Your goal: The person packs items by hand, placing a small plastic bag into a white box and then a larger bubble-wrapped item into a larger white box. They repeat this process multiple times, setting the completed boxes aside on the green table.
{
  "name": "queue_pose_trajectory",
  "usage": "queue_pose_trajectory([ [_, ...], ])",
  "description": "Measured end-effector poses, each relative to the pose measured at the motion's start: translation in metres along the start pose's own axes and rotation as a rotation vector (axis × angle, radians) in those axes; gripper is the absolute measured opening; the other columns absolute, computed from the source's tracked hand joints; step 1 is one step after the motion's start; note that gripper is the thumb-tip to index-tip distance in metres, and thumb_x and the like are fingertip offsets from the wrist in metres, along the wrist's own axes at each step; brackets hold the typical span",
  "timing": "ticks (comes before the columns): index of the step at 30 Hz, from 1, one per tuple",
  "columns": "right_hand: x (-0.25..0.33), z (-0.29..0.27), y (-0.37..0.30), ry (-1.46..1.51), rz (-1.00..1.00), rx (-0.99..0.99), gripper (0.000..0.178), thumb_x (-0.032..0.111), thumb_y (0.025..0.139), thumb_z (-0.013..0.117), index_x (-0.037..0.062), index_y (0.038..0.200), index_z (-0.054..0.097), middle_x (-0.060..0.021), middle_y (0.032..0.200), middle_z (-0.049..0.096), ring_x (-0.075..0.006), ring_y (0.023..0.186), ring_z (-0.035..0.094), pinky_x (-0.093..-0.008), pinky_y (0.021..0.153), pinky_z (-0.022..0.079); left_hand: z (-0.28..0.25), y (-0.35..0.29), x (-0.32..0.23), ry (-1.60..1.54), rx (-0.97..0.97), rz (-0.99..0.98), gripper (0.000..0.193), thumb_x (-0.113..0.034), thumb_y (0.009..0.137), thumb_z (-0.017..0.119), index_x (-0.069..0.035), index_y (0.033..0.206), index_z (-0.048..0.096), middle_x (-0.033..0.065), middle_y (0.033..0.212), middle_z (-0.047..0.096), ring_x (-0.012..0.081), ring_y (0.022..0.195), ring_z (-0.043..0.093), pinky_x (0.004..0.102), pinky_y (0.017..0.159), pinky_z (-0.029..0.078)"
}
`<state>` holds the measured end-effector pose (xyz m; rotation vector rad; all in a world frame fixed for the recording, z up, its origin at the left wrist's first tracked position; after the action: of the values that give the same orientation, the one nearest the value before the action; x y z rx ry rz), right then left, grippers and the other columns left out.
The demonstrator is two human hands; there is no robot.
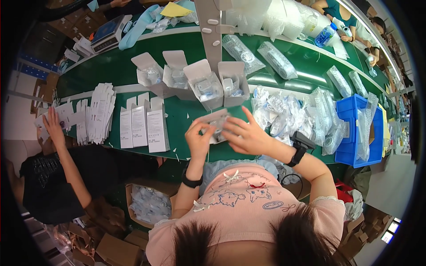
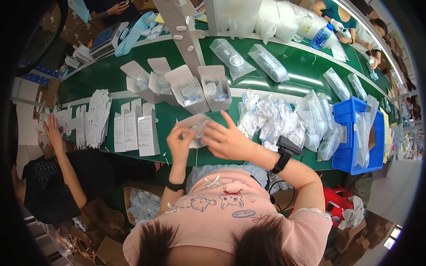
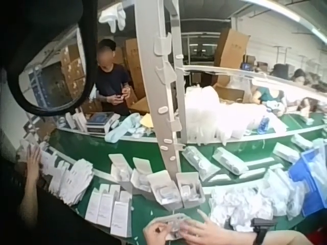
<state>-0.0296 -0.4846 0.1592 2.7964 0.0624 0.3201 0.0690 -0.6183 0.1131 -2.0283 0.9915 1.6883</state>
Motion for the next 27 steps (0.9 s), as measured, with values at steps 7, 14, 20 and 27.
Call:
queue_pose_trajectory([
  [7,-0.102,-0.039,-0.017,-0.050,0.390,-0.561,0.038,0.005,0.064,0.060,0.0076,0.102,0.054,-0.0145,0.111,0.049,-0.0353,0.109,0.042,-0.0470,0.092,0.033,-0.099,0.027,0.037,-0.115,-0.231,-0.119,0.007,0.003,0.066,0.061,0.000,0.069,0.055,0.0046,0.074,0.053,0.0131,0.072,0.049,0.0211,0.066,0.037],
  [14,-0.281,0.065,0.053,-0.113,0.882,-0.199,0.070,0.036,0.067,0.067,0.0074,0.124,0.037,-0.0169,0.113,0.046,-0.0356,0.109,0.040,-0.0456,0.087,0.039,-0.088,0.064,0.051,0.061,-0.380,0.001,0.029,0.005,0.066,0.058,-0.002,0.093,0.050,0.0101,0.111,0.046,0.0210,0.103,0.046,0.0280,0.087,0.036],
  [20,-0.319,0.127,0.104,0.128,1.092,0.196,0.087,0.045,0.060,0.071,0.0081,0.129,0.033,-0.0159,0.116,0.046,-0.0360,0.109,0.043,-0.0520,0.084,0.039,-0.071,0.035,0.032,0.184,-0.509,-0.008,0.040,0.007,0.067,0.053,-0.002,0.104,0.043,0.0130,0.123,0.038,0.0241,0.112,0.039,0.0325,0.093,0.033],
  [27,-0.306,0.078,0.055,-0.177,0.975,0.428,0.071,0.043,0.056,0.072,0.0074,0.114,0.053,-0.0178,0.122,0.046,-0.0378,0.113,0.041,-0.0575,0.087,0.034,-0.083,0.006,-0.018,0.325,-0.773,0.158,0.030,0.006,0.072,0.051,-0.001,0.099,0.042,0.0150,0.126,0.034,0.0254,0.111,0.039,0.0371,0.094,0.032],
])
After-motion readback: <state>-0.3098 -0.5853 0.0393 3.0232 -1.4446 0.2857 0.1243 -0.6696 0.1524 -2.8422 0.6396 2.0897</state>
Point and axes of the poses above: each hand's wrist, its own y-axis towards the middle knuckle, its own z-axis out of the palm, x = y × z, the point moved 4 cm from there along y, towards the middle knuckle
